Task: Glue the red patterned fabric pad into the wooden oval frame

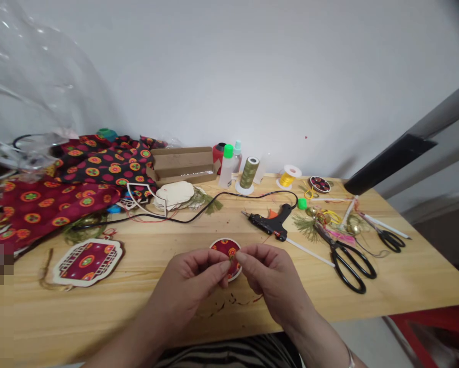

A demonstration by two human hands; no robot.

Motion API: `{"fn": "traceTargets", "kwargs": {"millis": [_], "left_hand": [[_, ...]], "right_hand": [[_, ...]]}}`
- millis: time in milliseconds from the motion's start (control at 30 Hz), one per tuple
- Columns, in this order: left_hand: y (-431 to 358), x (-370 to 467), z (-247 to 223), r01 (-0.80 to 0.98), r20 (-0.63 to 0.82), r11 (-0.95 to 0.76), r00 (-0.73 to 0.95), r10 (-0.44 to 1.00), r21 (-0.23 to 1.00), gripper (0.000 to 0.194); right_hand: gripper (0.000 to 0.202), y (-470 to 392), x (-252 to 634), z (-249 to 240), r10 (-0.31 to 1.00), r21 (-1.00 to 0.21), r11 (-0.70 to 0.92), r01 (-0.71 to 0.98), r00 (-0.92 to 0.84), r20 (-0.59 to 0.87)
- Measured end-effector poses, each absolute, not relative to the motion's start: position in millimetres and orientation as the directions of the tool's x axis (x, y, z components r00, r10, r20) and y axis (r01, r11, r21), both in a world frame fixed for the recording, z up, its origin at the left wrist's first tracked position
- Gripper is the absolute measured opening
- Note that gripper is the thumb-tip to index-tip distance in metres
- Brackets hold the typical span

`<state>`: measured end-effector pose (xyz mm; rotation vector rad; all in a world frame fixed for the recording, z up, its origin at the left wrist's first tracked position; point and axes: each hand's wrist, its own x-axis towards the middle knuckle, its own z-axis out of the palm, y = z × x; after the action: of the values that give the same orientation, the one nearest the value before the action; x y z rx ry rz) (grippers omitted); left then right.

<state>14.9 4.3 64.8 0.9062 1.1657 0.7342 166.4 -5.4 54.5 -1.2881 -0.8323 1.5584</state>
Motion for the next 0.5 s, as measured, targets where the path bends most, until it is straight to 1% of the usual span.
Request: {"fn": "traceTargets", "kwargs": {"millis": [100, 200, 267, 367, 433, 500], "left_hand": [[5.0, 14.9, 64.2, -0.134, -0.481, 0.525, 0.261, 0.837, 0.84, 0.017], [5.6, 15.3, 63.8, -0.194, -0.491, 0.546, 0.269, 0.829, 0.815, 0.015], [5.8, 15.4, 63.5, -0.207, -0.488, 0.545, 0.272, 0.83, 0.812, 0.013], [5.9, 15.3, 62.8, -0.221, -0.468, 0.525, 0.263, 0.843, 0.822, 0.012], [6.0, 15.0, 62.2, -0.237, -0.462, 0.519, 0.255, 0.849, 0.822, 0.011], [6.1, 14.7, 61.5, -0.248, -0.467, 0.523, 0.251, 0.848, 0.815, 0.011]], "right_hand": [[0.027, -5.4, 167.8, 54.5, 0.934, -0.905, -0.349, -0.242, -0.011, -0.357], [0.024, -7.5, 169.6, 55.7, 0.952, -0.939, -0.293, -0.179, 0.037, -0.304], [0.019, -10.5, 169.5, 56.8, 0.971, -0.97, -0.216, -0.116, 0.082, -0.226], [0.012, -16.0, 167.1, 56.5, 0.99, -0.999, -0.044, 0.002, 0.132, -0.044], [0.009, -18.8, 165.0, 55.2, 0.987, -0.992, 0.073, 0.101, 0.137, 0.087], [0.009, -20.3, 163.5, 54.3, 0.978, -0.972, 0.135, 0.194, 0.132, 0.162]]}}
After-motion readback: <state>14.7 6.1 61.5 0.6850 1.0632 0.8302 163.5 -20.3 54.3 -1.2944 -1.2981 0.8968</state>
